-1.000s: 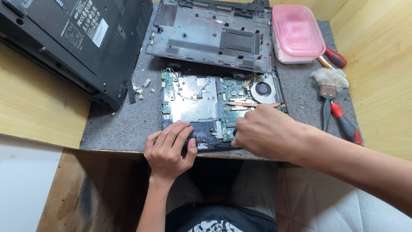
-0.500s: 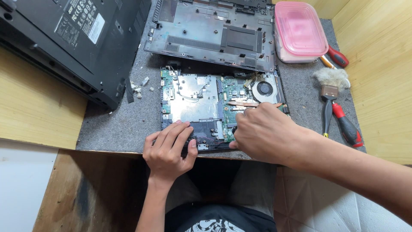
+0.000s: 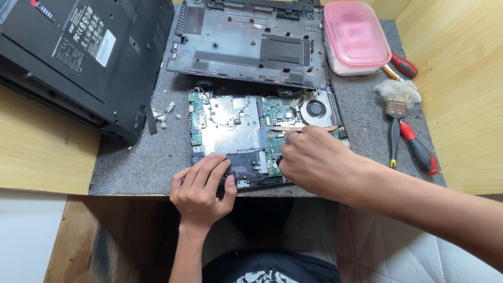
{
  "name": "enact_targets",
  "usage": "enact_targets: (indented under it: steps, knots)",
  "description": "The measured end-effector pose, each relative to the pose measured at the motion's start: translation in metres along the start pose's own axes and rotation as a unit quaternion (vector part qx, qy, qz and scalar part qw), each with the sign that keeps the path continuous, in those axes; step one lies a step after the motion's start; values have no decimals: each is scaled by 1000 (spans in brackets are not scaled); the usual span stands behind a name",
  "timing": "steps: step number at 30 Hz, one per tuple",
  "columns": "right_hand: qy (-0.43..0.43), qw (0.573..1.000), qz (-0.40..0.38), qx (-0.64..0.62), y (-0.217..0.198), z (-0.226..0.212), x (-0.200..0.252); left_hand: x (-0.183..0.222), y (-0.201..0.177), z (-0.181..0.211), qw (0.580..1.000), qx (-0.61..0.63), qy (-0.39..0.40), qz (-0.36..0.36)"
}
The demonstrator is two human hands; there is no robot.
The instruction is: Disassembling a laptop by removing internal screws and disconnecting ribbon cables to extract the motherboard.
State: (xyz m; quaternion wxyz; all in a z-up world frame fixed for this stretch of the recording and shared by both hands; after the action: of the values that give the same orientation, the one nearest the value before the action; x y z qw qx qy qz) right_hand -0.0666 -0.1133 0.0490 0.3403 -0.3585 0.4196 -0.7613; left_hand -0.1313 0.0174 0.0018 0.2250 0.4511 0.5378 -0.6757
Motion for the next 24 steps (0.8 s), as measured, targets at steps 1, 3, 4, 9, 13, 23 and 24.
enact_targets:
  steps: [1,3,4,9,13,23,24]
  knots:
    - [0,1000,0,0,-5,1,1,0,0,0,1000,0,0,0]
    - [1,1000,-13,-11,-13,3,4,0,0,0,1000,0,-1,-3]
    - [1,1000,-13,-11,-17,2,5,0,-1,0,1000,-1,-1,-3]
    - [4,1000,-27,4,-17,-4,1,1,1,0,1000,-5,-2,-4]
    - [-5,1000,-15,17,2,-3,1,2,1,-1,1000,-5,-4,-3]
    - [32,998,-48,-35,-15,6,5,0,0,1,1000,-5,2,-5]
    - [28,998,-55,-20,-5,5,5,0,0,0,1000,-7,3,-4]
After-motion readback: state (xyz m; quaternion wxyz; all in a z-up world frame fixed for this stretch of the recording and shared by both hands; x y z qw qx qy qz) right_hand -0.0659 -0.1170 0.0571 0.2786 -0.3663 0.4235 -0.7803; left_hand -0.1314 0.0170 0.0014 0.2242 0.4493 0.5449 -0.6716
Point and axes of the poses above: each hand's wrist, its own x-axis away from the middle knuckle, its own y-axis out of the palm, z = x × y, the point moved 9 cm from there along -x, towards the middle knuckle, and after that the axes turned 10 degrees about y, right-handed, at the moved point
